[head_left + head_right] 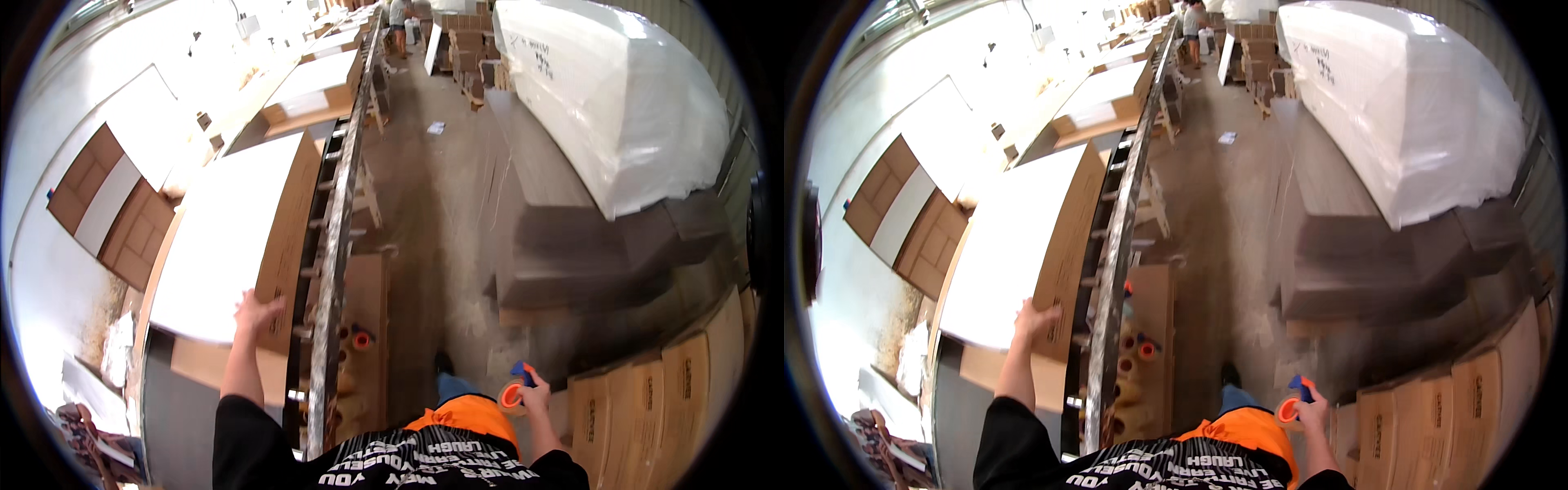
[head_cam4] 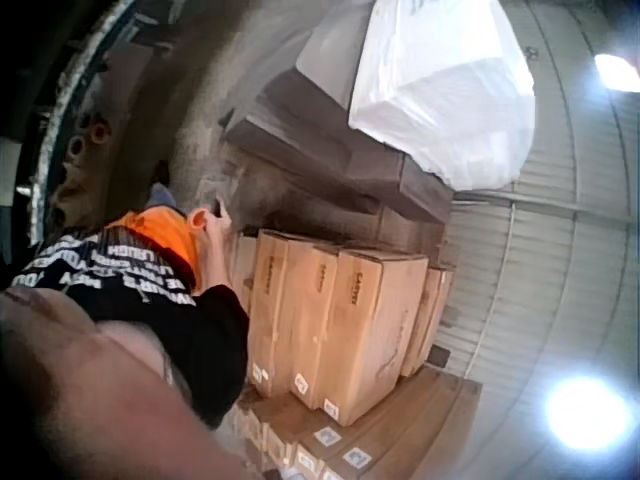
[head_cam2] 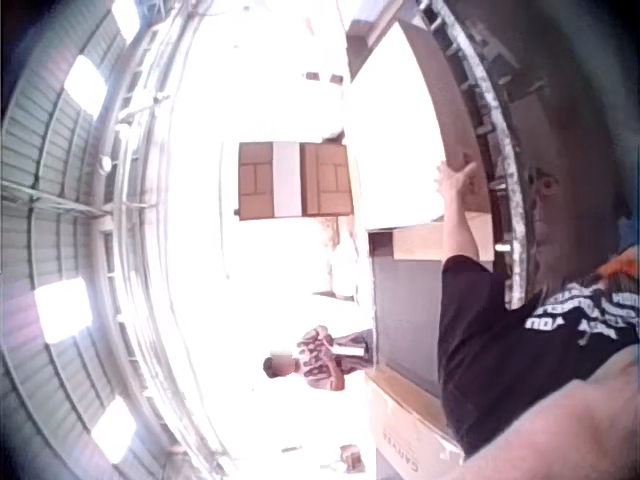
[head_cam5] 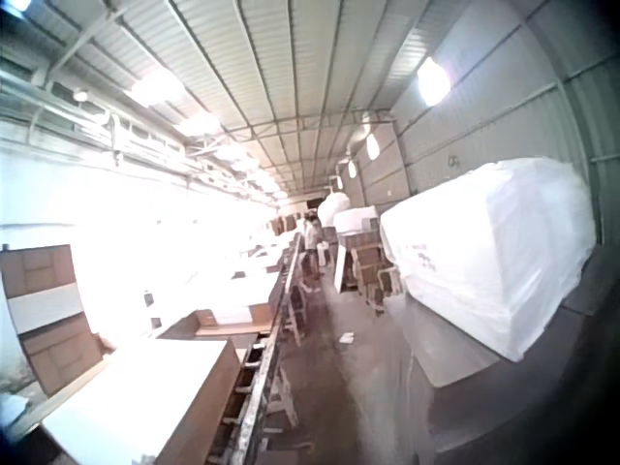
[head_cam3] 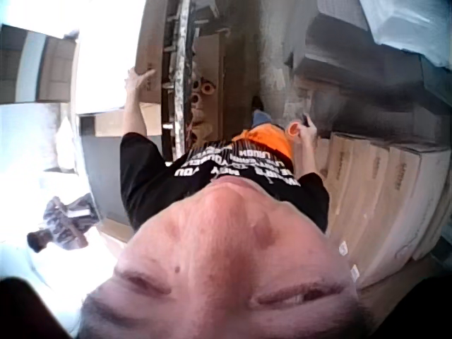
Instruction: The person seals large cardboard boxes using a tape dispenser by applying tape along the edges and flaps of the boxes on a conveyor belt.
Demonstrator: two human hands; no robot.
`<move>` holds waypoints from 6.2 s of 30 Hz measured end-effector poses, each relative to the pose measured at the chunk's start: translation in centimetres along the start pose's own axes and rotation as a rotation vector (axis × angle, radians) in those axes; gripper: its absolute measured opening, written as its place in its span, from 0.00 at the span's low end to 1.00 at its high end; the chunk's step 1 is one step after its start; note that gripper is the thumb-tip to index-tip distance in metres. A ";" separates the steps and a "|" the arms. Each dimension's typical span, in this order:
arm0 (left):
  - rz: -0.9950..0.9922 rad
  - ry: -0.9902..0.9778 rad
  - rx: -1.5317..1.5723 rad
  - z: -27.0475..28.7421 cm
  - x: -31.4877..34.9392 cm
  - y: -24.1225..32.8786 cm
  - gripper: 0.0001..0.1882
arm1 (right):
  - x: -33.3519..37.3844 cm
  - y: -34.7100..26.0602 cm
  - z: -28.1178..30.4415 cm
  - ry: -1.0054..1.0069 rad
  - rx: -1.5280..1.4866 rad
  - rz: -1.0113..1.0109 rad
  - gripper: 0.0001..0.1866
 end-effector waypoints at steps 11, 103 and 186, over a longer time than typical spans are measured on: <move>0.268 0.447 -0.177 -2.0 2.4 -0.5 0.20 | -16.0 -24.2 -30.6 -0.412 0.166 0.510 0.37; 0.887 0.265 0.027 1.0 -12.2 6.3 0.42 | 6.4 -43.1 -105.0 -2.219 -0.122 1.360 0.40; 0.602 -0.204 -0.553 3.5 -8.6 9.6 0.54 | -7.1 -37.8 -79.3 -1.617 0.292 1.973 0.18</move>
Point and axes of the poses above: each hand's wrist, its own x-axis away from the middle knuckle, its own z-axis out of the back of the hand, y = z × x, the point moved 2 cm from there along -x, towards the middle knuckle, and after that the axes turned 12 degrees about -x, right-handed, at the moved point
